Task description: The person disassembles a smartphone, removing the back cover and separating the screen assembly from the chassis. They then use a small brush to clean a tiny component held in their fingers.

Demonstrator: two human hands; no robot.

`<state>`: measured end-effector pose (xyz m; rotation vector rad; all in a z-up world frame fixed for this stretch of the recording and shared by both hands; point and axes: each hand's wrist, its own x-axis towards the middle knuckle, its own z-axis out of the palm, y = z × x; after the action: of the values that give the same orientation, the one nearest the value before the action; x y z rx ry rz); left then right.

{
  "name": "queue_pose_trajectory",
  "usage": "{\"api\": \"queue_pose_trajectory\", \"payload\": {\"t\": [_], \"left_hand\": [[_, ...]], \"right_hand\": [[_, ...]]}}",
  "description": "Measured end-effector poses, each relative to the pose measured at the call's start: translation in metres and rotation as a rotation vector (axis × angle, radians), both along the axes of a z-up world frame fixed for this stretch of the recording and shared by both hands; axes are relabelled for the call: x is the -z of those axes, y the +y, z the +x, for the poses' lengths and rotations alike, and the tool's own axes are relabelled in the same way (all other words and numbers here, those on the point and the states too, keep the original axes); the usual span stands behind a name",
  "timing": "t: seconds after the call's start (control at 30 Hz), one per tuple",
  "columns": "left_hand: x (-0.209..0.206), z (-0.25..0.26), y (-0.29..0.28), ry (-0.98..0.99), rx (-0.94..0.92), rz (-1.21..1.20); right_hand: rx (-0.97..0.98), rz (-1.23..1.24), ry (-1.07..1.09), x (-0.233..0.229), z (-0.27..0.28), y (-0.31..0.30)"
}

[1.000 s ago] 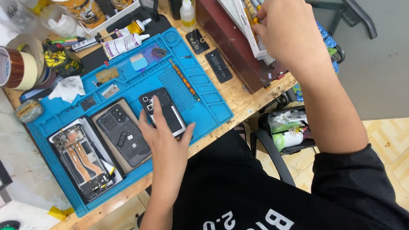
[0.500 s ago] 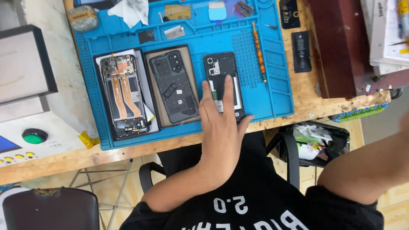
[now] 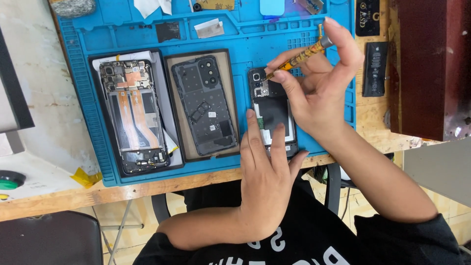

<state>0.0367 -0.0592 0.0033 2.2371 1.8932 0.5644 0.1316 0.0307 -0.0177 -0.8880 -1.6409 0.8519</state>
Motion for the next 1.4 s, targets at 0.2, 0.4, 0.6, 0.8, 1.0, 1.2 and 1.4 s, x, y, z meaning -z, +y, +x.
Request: {"api": "queue_pose_trajectory", "payload": {"t": [0.2,0.4,0.6,0.8,1.0,1.2,1.4], "left_hand": [[0.003,-0.001,0.001,-0.035,0.012,0.015],[0.004,-0.001,0.000,-0.066,0.000,0.005],[-0.001,-0.002,-0.001,-0.095,0.022,-0.007],[-0.021,-0.029,0.013,-0.734,0.061,-0.123],[-0.002,-0.048,0.057,-1.157,0.262,-0.265],[-0.020,-0.041,0.046,-1.141,0.025,0.088],[-0.009,-0.034,0.044,-0.943,0.070,-0.026]], "right_hand": [[0.012,0.070,-0.050,0.003,-0.001,0.003],[0.020,0.376,-0.408,0.004,0.006,0.006],[-0.143,0.267,-0.367,-0.007,0.008,0.013],[-0.102,0.301,-0.228,-0.006,0.014,0.014],[0.006,0.353,-0.246,-0.020,0.010,0.007],[0.073,0.450,-0.371,-0.026,0.012,0.010],[0.045,0.500,-0.356,-0.027,0.007,0.009]]}}
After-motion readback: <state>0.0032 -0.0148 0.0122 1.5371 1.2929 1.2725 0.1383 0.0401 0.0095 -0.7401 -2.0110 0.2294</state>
